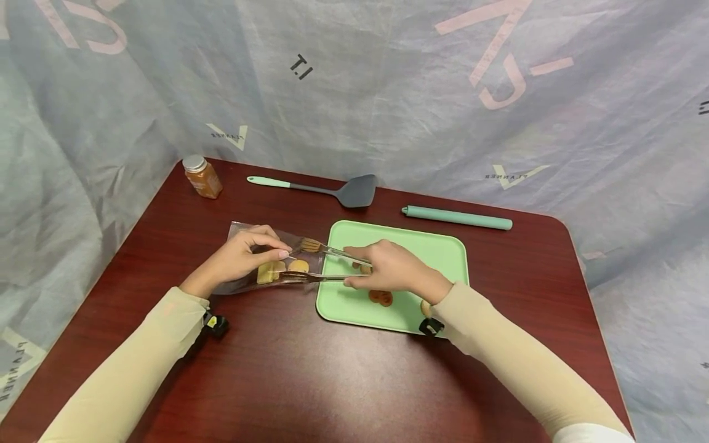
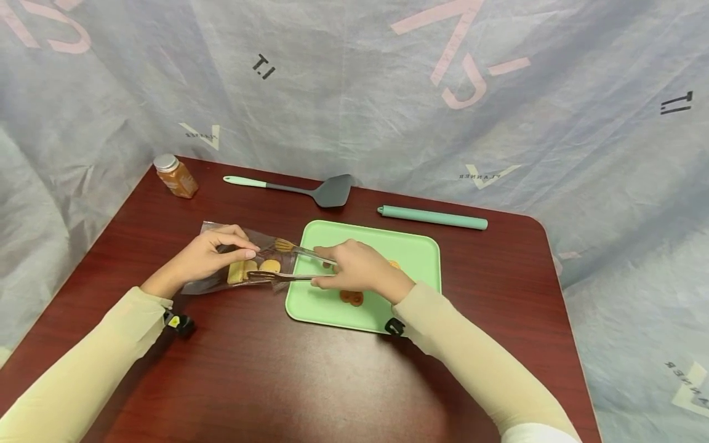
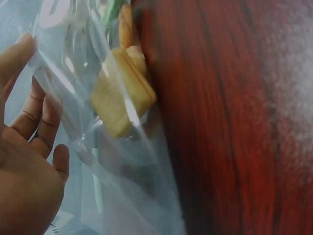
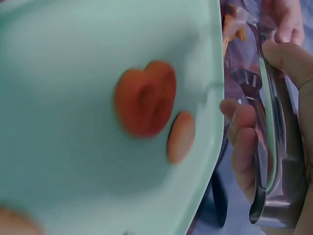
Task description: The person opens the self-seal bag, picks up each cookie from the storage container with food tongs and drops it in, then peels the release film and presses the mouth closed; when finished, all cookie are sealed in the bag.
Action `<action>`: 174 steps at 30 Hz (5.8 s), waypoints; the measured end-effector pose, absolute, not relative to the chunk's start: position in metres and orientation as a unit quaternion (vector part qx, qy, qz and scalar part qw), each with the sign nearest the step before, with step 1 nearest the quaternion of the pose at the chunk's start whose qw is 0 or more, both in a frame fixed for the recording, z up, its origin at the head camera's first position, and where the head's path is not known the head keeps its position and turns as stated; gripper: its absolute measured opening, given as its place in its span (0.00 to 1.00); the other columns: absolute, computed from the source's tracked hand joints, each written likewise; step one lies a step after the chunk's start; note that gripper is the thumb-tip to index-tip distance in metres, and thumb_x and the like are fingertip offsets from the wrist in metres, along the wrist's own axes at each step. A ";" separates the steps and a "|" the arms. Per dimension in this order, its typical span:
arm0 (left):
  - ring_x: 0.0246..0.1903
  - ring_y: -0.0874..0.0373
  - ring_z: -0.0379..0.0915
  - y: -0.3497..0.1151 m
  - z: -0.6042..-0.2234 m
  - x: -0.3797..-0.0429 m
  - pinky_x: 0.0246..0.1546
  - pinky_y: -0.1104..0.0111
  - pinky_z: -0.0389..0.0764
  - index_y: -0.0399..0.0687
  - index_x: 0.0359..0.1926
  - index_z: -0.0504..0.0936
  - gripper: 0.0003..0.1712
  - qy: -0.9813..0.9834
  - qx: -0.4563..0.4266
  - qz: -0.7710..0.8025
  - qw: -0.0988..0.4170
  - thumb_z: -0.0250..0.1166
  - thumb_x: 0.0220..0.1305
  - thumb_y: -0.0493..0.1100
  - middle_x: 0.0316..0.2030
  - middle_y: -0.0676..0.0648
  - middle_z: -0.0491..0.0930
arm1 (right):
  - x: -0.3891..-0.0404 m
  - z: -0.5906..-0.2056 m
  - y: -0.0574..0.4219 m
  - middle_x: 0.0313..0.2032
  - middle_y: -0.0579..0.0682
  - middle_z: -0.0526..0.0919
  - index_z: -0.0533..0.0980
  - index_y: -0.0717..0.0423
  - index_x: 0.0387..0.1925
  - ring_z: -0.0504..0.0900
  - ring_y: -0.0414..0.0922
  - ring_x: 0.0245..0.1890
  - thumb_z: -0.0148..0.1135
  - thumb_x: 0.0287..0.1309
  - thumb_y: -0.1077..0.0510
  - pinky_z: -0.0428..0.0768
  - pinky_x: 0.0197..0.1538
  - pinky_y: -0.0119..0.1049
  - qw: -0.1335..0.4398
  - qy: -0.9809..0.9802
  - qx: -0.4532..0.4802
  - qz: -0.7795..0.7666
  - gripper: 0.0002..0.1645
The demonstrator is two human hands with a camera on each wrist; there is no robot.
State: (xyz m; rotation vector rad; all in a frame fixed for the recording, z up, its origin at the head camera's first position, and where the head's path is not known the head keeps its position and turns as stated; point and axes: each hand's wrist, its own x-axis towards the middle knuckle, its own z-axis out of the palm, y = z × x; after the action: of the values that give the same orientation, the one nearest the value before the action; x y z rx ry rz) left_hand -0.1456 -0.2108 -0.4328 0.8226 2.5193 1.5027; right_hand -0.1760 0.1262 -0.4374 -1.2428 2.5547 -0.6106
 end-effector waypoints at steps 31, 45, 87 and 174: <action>0.34 0.56 0.73 -0.215 -0.429 -0.142 0.33 0.61 0.74 0.40 0.45 0.90 0.10 0.832 0.259 0.488 0.039 0.70 0.64 0.30 0.37 0.46 0.80 | -0.098 -0.437 0.349 0.20 0.34 0.67 0.76 0.51 0.67 0.63 0.28 0.18 0.80 0.51 0.46 0.64 0.23 0.27 -0.024 0.927 -0.325 -0.187 0.42; 0.35 0.56 0.72 -0.211 -0.433 -0.144 0.33 0.60 0.74 0.40 0.46 0.90 0.10 0.825 0.261 0.499 0.051 0.69 0.65 0.30 0.38 0.45 0.80 | -0.093 -0.443 0.363 0.34 0.30 0.81 0.76 0.51 0.67 0.66 0.28 0.18 0.77 0.56 0.44 0.65 0.23 0.31 -0.021 0.946 -0.284 -0.155 0.39; 0.36 0.55 0.72 -0.210 -0.428 -0.144 0.34 0.60 0.73 0.41 0.46 0.90 0.10 0.830 0.266 0.488 0.049 0.69 0.65 0.30 0.37 0.45 0.80 | -0.109 -0.452 0.355 0.43 0.42 0.88 0.81 0.54 0.61 0.76 0.32 0.26 0.77 0.54 0.49 0.75 0.27 0.37 -0.056 0.933 -0.326 -0.141 0.33; 0.36 0.56 0.72 -0.211 -0.429 -0.143 0.34 0.60 0.74 0.37 0.46 0.89 0.09 0.828 0.269 0.489 0.046 0.69 0.65 0.30 0.36 0.46 0.81 | -0.107 -0.454 0.344 0.27 0.30 0.79 0.82 0.58 0.58 0.65 0.30 0.20 0.76 0.53 0.58 0.65 0.24 0.28 -0.062 0.920 -0.347 -0.173 0.29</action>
State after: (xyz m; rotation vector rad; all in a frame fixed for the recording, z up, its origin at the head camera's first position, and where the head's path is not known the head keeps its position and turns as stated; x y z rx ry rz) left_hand -0.1433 -0.2108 -0.4288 0.8218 2.5289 1.4923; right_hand -0.1073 0.3437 -0.4537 -1.1356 3.0095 -0.5651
